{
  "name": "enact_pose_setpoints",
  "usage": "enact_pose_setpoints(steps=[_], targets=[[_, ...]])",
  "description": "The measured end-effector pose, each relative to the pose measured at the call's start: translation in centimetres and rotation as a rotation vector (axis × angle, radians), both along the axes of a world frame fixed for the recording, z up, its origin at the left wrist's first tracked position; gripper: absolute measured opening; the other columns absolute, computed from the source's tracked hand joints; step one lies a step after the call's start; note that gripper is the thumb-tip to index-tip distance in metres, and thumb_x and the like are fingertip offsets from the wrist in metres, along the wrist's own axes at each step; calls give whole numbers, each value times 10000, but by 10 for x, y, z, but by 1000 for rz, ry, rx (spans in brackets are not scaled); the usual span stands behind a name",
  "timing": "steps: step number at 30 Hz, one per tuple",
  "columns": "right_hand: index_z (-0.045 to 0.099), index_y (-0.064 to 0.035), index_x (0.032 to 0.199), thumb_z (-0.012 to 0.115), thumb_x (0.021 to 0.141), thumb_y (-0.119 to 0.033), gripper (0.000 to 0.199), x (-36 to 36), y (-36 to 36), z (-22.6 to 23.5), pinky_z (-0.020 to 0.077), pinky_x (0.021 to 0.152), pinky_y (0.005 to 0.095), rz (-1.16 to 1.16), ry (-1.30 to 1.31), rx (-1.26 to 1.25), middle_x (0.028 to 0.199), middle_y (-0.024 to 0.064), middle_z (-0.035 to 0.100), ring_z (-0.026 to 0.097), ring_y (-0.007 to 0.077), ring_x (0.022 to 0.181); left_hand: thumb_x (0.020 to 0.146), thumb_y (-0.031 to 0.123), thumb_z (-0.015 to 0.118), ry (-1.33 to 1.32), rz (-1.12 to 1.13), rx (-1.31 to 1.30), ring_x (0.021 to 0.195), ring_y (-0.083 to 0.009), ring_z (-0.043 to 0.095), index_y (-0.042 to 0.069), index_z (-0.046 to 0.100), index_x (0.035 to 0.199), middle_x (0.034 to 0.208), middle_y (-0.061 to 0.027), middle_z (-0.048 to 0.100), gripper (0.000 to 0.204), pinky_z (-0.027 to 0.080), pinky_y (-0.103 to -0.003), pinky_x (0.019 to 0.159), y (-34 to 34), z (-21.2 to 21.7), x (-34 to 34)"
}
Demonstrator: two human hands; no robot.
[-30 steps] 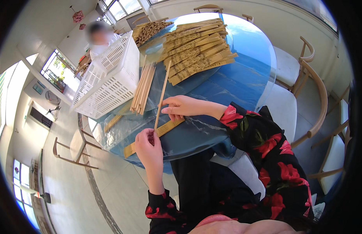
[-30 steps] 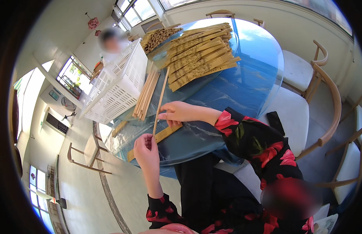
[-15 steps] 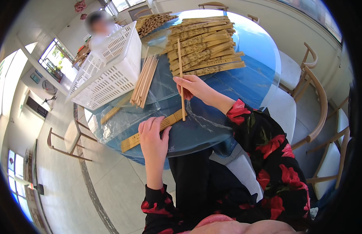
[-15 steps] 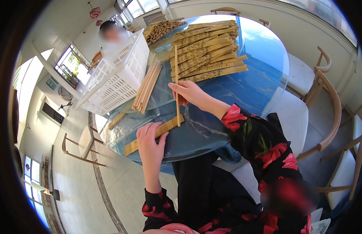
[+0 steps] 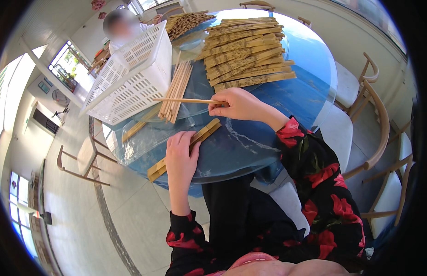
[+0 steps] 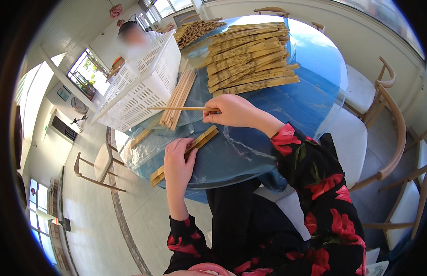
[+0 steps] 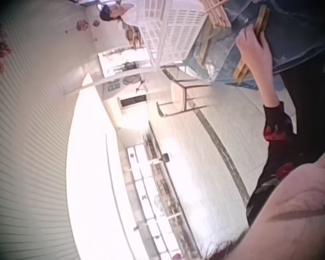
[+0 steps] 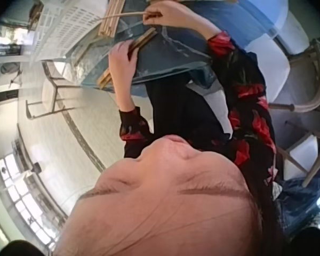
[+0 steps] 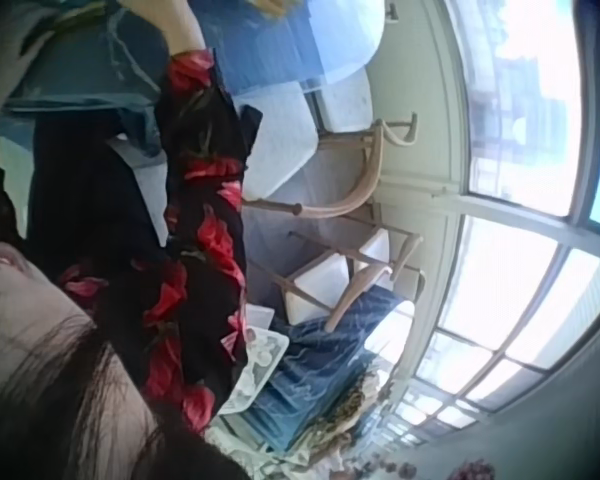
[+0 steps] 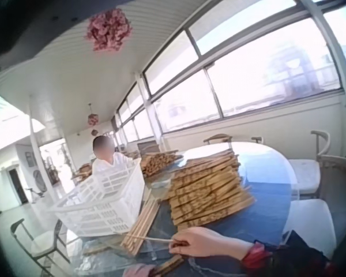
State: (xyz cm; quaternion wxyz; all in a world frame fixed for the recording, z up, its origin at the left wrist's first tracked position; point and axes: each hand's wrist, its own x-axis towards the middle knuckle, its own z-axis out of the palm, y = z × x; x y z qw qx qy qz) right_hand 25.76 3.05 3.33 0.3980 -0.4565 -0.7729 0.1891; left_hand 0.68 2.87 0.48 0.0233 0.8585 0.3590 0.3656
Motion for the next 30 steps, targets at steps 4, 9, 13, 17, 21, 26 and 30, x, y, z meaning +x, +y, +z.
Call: enact_pose_setpoints(steps=[4, 9, 13, 17, 21, 26, 30], targets=[[663, -61, 1041, 742, 801, -256, 320, 1, -7, -3, 482, 764, 403, 29, -298, 124, 951, 86, 587, 601, 314, 908, 797, 31, 704, -33, -26, -38, 1001, -317, 598, 31, 665, 1031, 1017, -112, 663, 238, 475, -395, 903, 5, -2, -2], [685, -74, 969, 712, 822, -239, 222, 0, -1, -10, 485, 774, 396, -3, -296, 88, 937, 83, 585, 605, 302, 928, 817, 25, 677, -78, -58, -34, 983, -325, 604, 18, 668, 999, 994, -126, 667, 183, 483, -396, 882, 14, -8, -5], [681, -58, 930, 680, 846, -198, 163, -4, 0, -11, 485, 749, 404, -104, -211, 139, 898, 89, 597, 612, 309, 886, 821, 28, 671, -58, 64, 82, 946, -332, 602, 17, 677, 969, 978, -126, 664, 148, 485, -399, 862, 8, -8, -4], [673, -47, 914, 668, 876, -198, 156, -7, -1, -1, 480, 703, 404, -236, -69, 230, 873, 90, 604, 610, 314, 828, 819, 25, 674, -26, 278, 252, 910, -328, 586, 26, 684, 968, 941, -108, 632, 149, 482, -394, 847, -3, -3, -8], [668, -37, 917, 677, 904, -242, 205, -10, 3, 1, 467, 646, 381, -340, 149, 260, 811, 91, 591, 594, 308, 755, 861, 31, 666, -274, 283, 177, 880, -232, 594, 29, 674, 998, 921, -61, 592, 138, 498, -324, 764, -3, -2, -17], [707, -32, 877, 662, 923, -246, 224, -7, 6, -6, 440, 591, 363, -191, 159, 195, 721, 97, 607, 572, 242, 650, 940, 27, 640, -1335, -261, -682, 799, -100, 612, 59, 602, 1046, 962, -22, 587, 117, 538, -226, 652, 5, -12, -9], [724, -23, 851, 653, 941, -264, 267, -10, 14, -20, 391, 530, 336, -8, 213, 72, 643, 71, 593, 489, 171, 545, 955, 45, 634, -1260, -397, -842, 749, -94, 620, 68, 566, 1061, 950, -14, 591, 127, 554, -195, 656, 11, -15, -8]])
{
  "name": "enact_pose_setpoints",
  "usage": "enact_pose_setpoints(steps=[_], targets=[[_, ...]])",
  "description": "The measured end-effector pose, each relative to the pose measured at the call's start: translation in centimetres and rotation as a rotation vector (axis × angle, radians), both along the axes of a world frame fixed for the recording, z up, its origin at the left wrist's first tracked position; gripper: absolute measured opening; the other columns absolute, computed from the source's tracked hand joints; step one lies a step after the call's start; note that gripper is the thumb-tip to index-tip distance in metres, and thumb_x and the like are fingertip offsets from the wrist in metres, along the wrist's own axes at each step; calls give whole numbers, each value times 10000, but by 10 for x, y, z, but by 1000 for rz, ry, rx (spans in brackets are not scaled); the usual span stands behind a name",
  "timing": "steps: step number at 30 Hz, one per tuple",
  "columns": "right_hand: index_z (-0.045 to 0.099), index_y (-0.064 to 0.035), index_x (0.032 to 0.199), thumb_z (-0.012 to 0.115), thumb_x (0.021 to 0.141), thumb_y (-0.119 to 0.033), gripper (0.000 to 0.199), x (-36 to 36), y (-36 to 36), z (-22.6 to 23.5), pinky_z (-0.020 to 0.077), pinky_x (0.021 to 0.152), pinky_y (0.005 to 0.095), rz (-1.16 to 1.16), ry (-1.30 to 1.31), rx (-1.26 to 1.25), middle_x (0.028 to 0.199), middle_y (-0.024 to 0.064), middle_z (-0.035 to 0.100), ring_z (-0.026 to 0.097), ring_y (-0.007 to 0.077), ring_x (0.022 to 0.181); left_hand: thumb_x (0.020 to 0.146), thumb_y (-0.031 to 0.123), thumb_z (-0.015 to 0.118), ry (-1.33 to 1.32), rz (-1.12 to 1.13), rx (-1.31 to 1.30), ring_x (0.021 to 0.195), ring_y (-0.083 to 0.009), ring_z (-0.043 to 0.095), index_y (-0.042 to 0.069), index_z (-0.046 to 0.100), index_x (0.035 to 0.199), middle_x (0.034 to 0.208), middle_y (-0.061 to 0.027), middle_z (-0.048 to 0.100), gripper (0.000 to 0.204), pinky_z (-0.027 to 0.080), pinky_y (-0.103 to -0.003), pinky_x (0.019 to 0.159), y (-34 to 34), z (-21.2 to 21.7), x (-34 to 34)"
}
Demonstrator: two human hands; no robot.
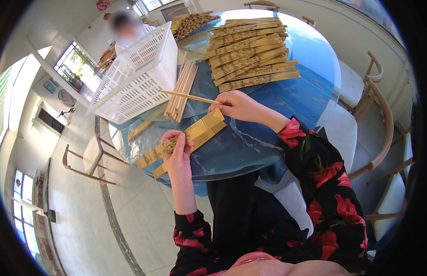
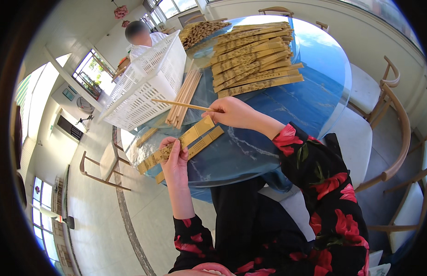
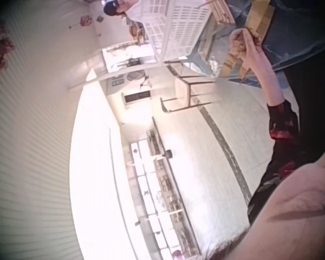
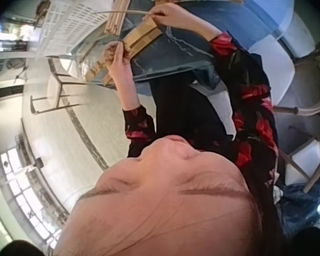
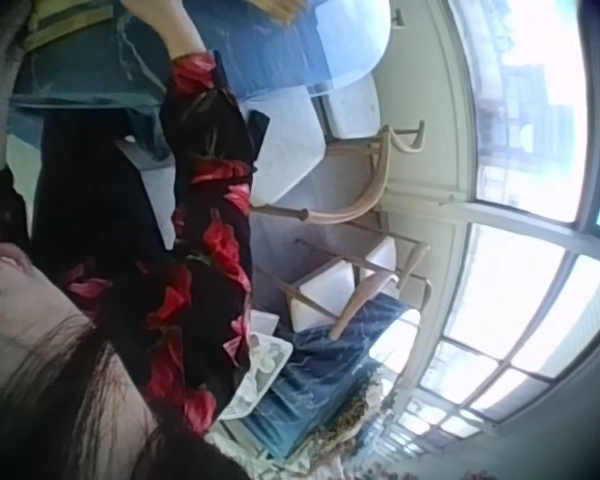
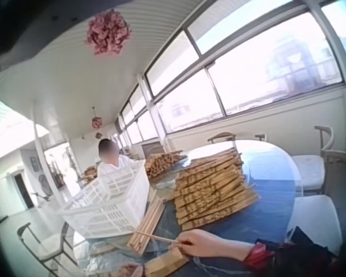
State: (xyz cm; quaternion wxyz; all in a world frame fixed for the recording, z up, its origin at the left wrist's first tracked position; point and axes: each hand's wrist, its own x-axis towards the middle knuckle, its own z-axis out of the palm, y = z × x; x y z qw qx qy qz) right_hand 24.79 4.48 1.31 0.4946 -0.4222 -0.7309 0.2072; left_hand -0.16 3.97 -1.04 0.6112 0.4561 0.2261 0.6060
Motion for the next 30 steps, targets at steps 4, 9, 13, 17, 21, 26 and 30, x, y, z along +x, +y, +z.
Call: enact_pose_setpoints(steps=[4, 9, 13, 17, 21, 26, 30], targets=[[696, -15, 841, 621, 977, -347, 367, -4, -11, 17, 312, 479, 264, 135, 114, -434, 615, -6, 543, 413, 86, 502, 952, 46, 639, 40, 29, -13, 731, -92, 613, 74, 569, 1059, 921, -9, 591, 130, 543, -193, 646, -6, 0, -1], [667, -29, 906, 614, 983, -332, 317, 1, -24, 27, 254, 452, 214, 291, 421, -618, 643, -27, 519, 372, 26, 512, 948, 45, 644, 73, 73, 0, 706, -92, 584, 65, 573, 1062, 917, -16, 578, 136, 481, -213, 618, -7, -4, -1], [657, -37, 931, 635, 968, -255, 222, 5, -25, 24, 267, 460, 186, 294, 359, -583, 696, -20, 563, 378, 10, 535, 962, 90, 637, 80, 87, 23, 679, -85, 558, 71, 561, 1126, 889, 2, 569, 182, 483, -196, 606, -9, -1, 6], [652, -35, 944, 628, 964, -202, 170, -19, -20, 18, 303, 497, 172, 356, 297, -608, 756, -3, 613, 413, 9, 578, 978, 133, 621, 178, -1, 77, 621, -73, 489, 41, 530, 1198, 816, 2, 522, 256, 407, -194, 552, -17, 6, 8], [651, -24, 985, 628, 955, -196, 175, -17, -30, 22, 300, 504, 188, 385, 234, -648, 766, 3, 625, 412, 24, 578, 976, 119, 617, 342, -126, 127, 592, -56, 453, 5, 539, 1177, 755, 5, 488, 244, 358, -192, 525, -21, 10, 21], [659, -7, 1007, 607, 937, -142, 161, -15, -34, 26, 330, 534, 189, 482, 185, -704, 812, 15, 663, 438, 24, 611, 985, 92, 595, 198, -93, 64, 588, -45, 433, -1, 577, 1125, 733, 16, 486, 169, 343, -199, 527, -22, 4, 16], [664, 5, 1005, 607, 920, -128, 168, -16, -33, 23, 387, 610, 198, 468, 93, -678, 826, 7, 675, 499, 29, 689, 986, 89, 594, 264, -77, 98, 601, -46, 439, -1, 586, 1110, 747, 13, 499, 154, 344, -202, 533, -24, 3, 16]])
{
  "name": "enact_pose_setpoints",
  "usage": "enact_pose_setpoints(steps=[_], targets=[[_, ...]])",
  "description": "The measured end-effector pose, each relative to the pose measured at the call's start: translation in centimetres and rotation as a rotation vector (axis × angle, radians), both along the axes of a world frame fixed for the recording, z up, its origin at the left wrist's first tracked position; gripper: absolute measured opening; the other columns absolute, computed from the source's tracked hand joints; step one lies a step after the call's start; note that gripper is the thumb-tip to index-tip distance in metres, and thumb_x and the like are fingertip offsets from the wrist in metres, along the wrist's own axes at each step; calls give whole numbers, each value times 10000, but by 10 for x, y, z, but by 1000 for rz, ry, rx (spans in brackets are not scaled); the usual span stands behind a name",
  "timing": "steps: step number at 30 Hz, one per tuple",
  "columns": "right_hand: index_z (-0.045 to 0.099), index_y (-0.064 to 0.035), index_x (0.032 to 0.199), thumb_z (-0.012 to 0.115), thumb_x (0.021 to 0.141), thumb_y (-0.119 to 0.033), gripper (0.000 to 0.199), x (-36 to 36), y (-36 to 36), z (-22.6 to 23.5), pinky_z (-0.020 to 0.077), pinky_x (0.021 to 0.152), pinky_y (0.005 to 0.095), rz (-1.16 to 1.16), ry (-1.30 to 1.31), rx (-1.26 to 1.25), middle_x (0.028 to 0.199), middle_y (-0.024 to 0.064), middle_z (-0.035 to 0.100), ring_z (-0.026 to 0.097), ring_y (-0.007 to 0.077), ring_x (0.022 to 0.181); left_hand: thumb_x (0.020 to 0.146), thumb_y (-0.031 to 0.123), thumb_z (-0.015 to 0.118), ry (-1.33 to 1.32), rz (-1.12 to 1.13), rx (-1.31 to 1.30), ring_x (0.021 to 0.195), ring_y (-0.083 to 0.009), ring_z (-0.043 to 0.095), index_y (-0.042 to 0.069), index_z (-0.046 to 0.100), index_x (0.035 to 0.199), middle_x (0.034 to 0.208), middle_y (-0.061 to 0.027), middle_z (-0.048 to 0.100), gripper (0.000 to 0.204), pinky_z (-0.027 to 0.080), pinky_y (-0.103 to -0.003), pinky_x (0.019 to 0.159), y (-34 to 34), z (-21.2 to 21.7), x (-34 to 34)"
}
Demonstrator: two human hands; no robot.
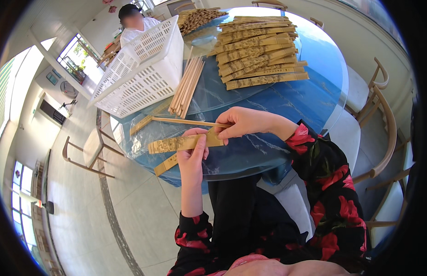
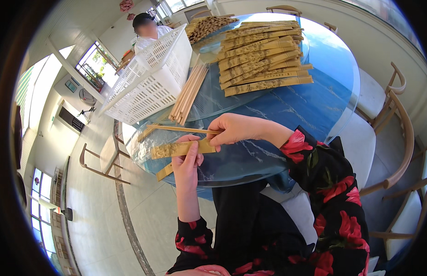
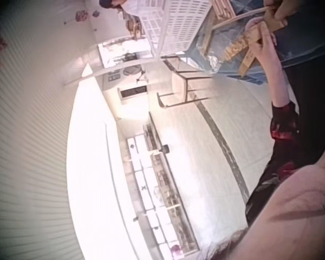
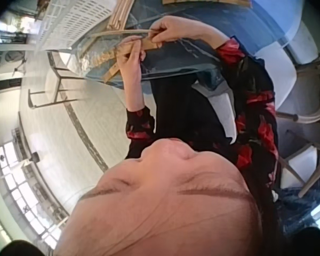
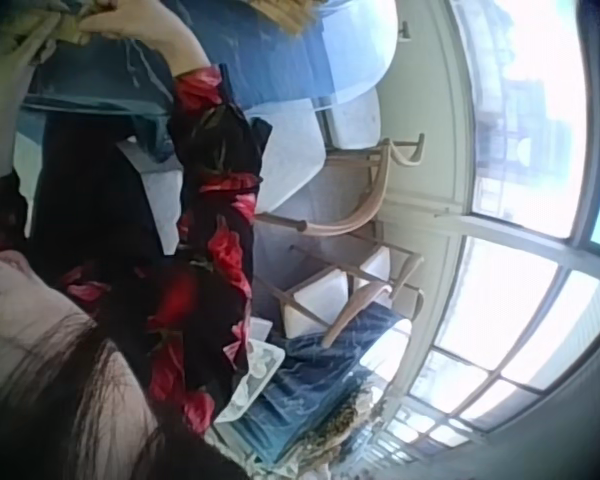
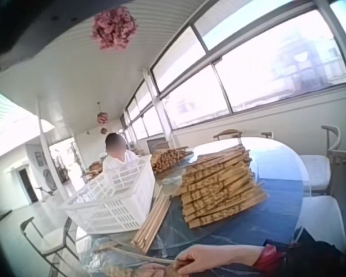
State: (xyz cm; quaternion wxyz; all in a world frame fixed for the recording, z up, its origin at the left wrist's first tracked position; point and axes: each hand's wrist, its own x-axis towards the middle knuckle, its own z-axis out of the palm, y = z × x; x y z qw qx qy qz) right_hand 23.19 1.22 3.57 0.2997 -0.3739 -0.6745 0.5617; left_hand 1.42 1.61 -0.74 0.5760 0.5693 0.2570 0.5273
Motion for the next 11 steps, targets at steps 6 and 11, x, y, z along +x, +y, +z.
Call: enact_pose_setpoints(steps=[6, 11], targets=[[657, 7, 961, 622, 911, -138, 157, -2, 3, -7, 427, 670, 218, -16, -28, 91, 823, 1, 670, 537, 45, 748, 987, 85, 592, 72, 41, 39, 616, -54, 465, 1, 586, 1113, 799, -3, 539, 151, 363, -200, 541, -2, 0, 1], [660, -10, 996, 653, 905, -144, 162, -1, 3, -6, 423, 699, 209, -32, -86, 83, 849, 6, 669, 547, 46, 776, 983, 87, 598, 149, 24, 92, 652, -55, 500, 24, 590, 1124, 875, -7, 566, 154, 394, -193, 562, -4, -2, 1]])
